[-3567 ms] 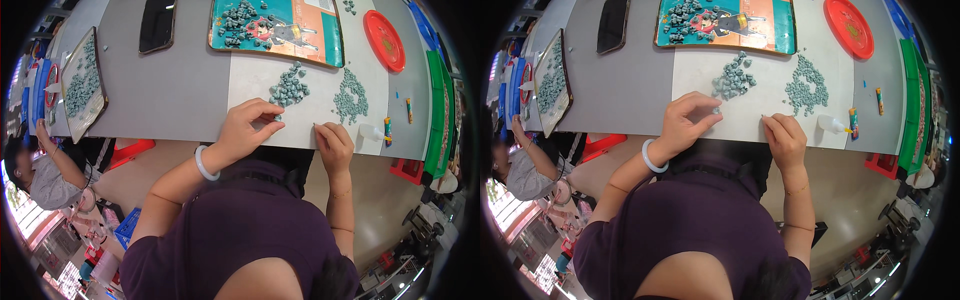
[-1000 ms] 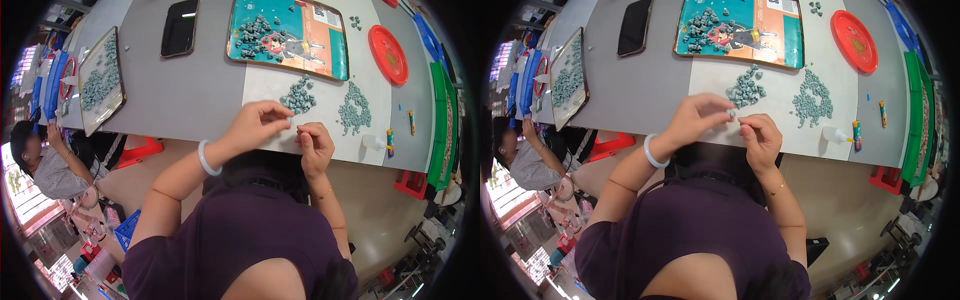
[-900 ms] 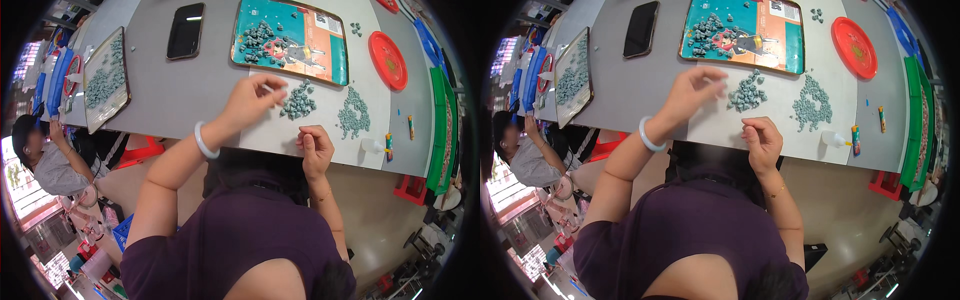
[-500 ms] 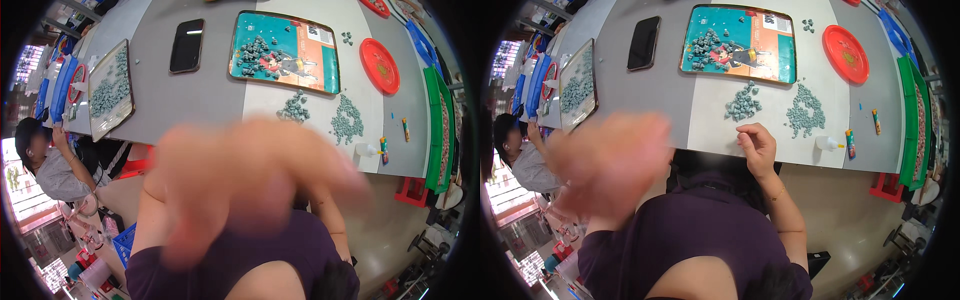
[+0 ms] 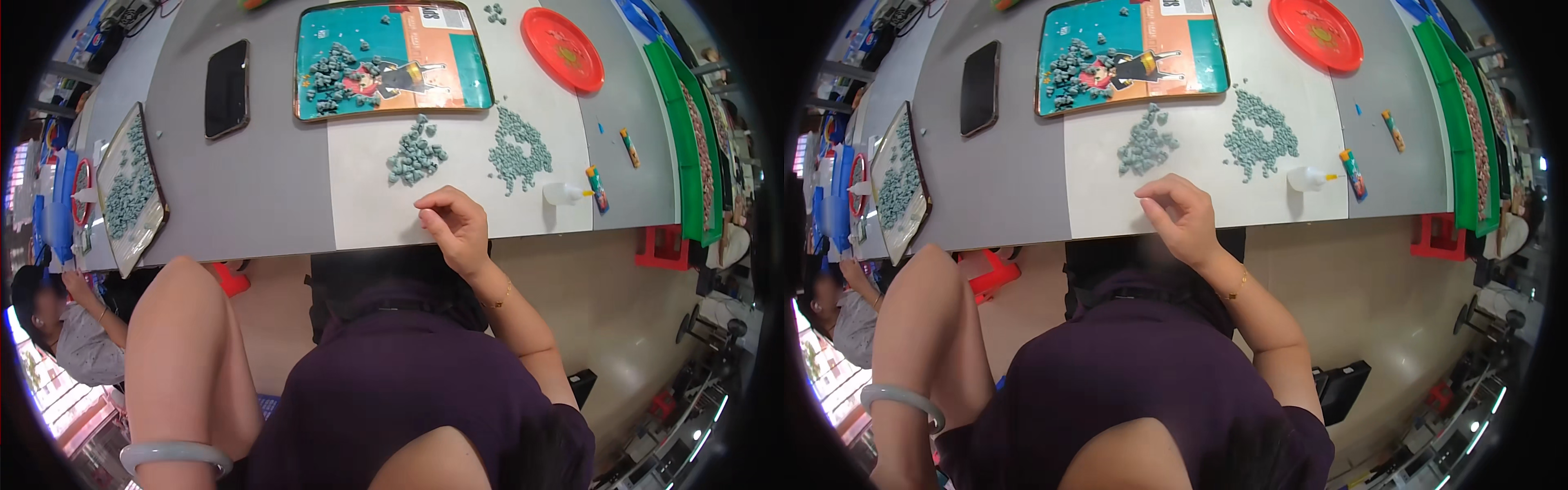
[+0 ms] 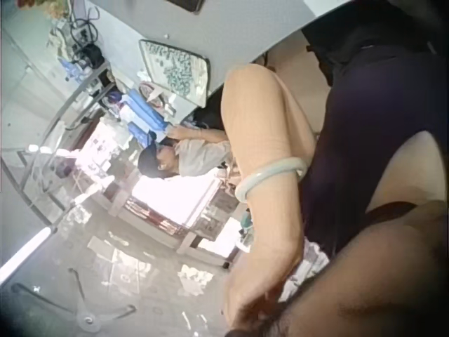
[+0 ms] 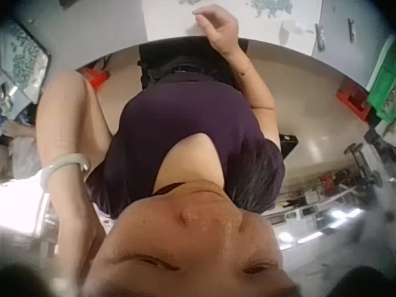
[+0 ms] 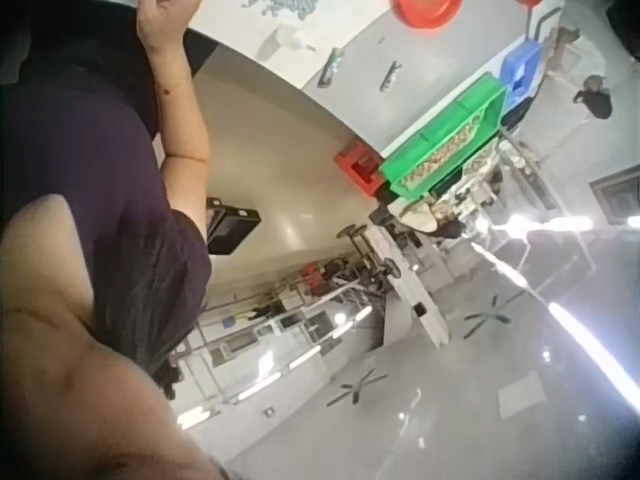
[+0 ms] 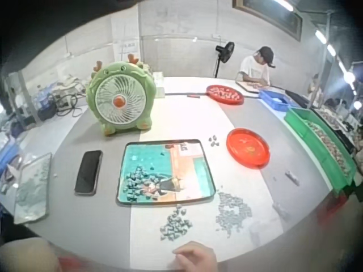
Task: The person assembles small figurine pieces by picking parts from a tray, applying glue from a bottle, and pressing small components onto the pieces by hand.
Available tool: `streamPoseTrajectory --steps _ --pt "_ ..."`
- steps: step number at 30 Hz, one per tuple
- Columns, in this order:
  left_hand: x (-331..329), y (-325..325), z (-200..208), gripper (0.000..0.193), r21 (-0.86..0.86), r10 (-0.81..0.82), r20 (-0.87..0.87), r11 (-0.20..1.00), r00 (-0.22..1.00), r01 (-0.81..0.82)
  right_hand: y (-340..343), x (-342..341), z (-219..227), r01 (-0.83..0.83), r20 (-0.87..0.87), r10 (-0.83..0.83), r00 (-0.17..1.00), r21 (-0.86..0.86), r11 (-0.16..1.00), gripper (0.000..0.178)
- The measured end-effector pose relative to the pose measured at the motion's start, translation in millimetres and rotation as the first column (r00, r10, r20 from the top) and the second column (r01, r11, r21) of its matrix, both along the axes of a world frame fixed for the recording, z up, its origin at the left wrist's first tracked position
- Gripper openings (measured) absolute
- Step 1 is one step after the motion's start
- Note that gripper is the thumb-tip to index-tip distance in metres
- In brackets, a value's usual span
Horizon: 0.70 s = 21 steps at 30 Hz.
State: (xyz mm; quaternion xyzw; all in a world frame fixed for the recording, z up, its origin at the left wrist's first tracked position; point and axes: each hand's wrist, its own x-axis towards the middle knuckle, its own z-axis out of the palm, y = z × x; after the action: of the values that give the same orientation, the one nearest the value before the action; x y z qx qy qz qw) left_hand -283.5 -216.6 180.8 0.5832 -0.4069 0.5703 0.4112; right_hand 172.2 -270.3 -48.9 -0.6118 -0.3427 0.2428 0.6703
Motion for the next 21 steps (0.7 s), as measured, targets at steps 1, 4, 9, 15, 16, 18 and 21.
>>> streamPoseTrajectory --steps 1,4,9,15,16,18,21 --pt "-8 3 2 0.03 0.031 0.011 0.058 0.999 0.998 -0.013 0 -1 1 0.004 0.0 -0.004 1.0 -0.002 1.0 0.009" --pt "254 48 -17 0.034 0.17 -0.006 0.219 0.985 0.976 -0.032 -7 3 3 0.06 0.011 -0.06 0.998 0.002 0.998 0.009" --pt "336 107 -93 0.023 0.867 0.767 -0.405 0.495 0.498 -0.057 -2 -3 2 -0.009 0.043 0.009 0.999 -0.002 1.0 0.008" --pt "394 147 -207 0.025 0.52 0.544 -0.776 0.838 0.319 -0.164 -16 -6 8 0.086 0.057 -0.087 0.995 0.013 0.996 0.008" --pt "397 148 -210 0.024 0.497 0.511 -0.795 0.858 0.326 -0.131 -23 -8 7 0.193 0.13 -0.198 0.972 0.046 0.98 0.008" --pt "399 151 -212 0.022 0.502 0.517 -0.793 0.854 0.323 -0.135 -39 -5 -1 0.417 0.266 -0.451 0.852 0.177 0.892 0.01" --pt "398 151 -212 0.018 0.522 0.539 -0.781 0.841 0.315 -0.145 -65 21 -3 0.705 0.412 -0.785 0.462 0.367 0.607 0.034"
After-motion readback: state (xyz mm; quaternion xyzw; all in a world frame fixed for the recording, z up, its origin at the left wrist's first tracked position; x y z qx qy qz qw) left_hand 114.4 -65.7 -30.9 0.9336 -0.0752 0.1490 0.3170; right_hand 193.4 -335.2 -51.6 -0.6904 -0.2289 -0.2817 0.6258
